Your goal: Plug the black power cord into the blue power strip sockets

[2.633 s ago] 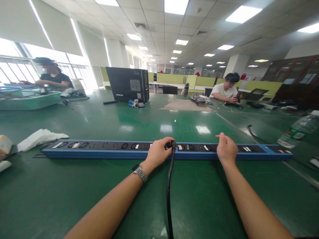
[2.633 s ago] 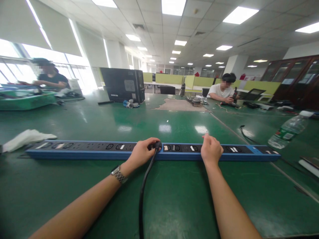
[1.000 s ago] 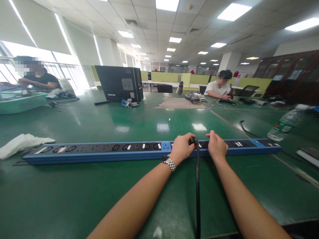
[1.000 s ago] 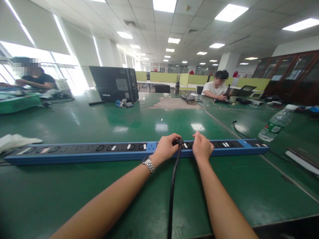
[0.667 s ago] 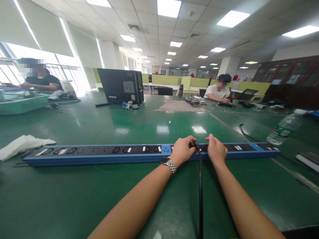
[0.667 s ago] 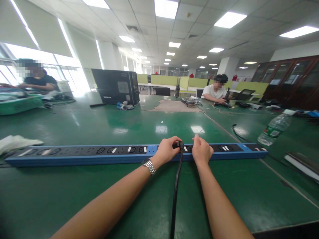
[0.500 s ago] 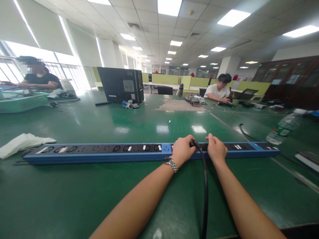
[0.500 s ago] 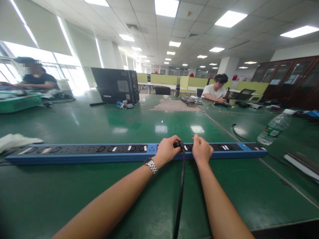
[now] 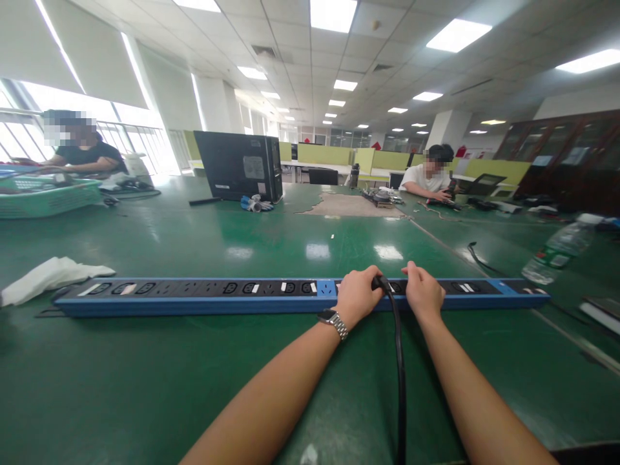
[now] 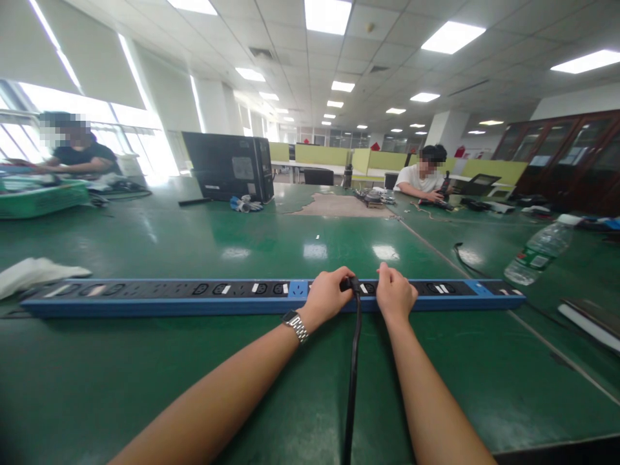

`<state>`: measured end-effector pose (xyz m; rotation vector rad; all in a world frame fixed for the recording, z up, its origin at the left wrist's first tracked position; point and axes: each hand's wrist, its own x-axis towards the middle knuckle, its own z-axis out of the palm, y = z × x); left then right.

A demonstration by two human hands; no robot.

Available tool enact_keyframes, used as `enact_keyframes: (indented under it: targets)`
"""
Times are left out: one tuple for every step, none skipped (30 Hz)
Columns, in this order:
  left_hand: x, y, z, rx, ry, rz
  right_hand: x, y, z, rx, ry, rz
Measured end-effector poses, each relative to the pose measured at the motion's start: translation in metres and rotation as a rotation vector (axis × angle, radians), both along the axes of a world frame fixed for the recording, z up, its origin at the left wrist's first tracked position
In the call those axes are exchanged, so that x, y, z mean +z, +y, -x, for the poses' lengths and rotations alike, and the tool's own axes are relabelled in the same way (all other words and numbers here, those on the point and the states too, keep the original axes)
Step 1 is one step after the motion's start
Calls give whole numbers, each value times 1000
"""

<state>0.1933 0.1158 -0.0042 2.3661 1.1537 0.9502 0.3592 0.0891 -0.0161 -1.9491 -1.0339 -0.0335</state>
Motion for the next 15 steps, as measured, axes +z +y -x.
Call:
enact_keyframes:
  targets:
    - [-1,0,-1,1,-30,5,0,0,0,-2,1,5]
    - [-1,0,-3,1,-88,11,0,0,0,-5,-1,11]
    - [-1,0,-4,1,-174,20,1,0,1,-8,-8,17]
    - [0,1,-6,-2,-277,29,0,0,1,-11,-18,25]
    - [2,1,-6,-9,-380,34,0,0,1,-13,-30,34]
    - [4,2,-4,-21,-466,34,0,0,1,-16,-40,43]
    - [7,3,1,-37,-522,30,0,0,1,-18,-47,49]
    - [11,5,8,-55,-557,24,-1,0,1,-19,-50,52]
    - [14,6,19,-69,-575,17,-1,0,1,-19,-49,52]
    - [17,9,34,-69,-592,17,-1,0,1,-18,-48,51]
    - [19,11,53,-52,-607,19,-1,0,0,-16,-46,50]
    - [19,14,74,-16,-609,13,-1,0,0,-15,-44,50]
    - [19,17,97,35,-583,17,-1,0,1,-12,-44,49]
    - [18,20,121,103,-544,14,-1,0,1,-9,-45,47]
    - [16,23,145,171,-506,7,-1,0,1,-8,-47,43]
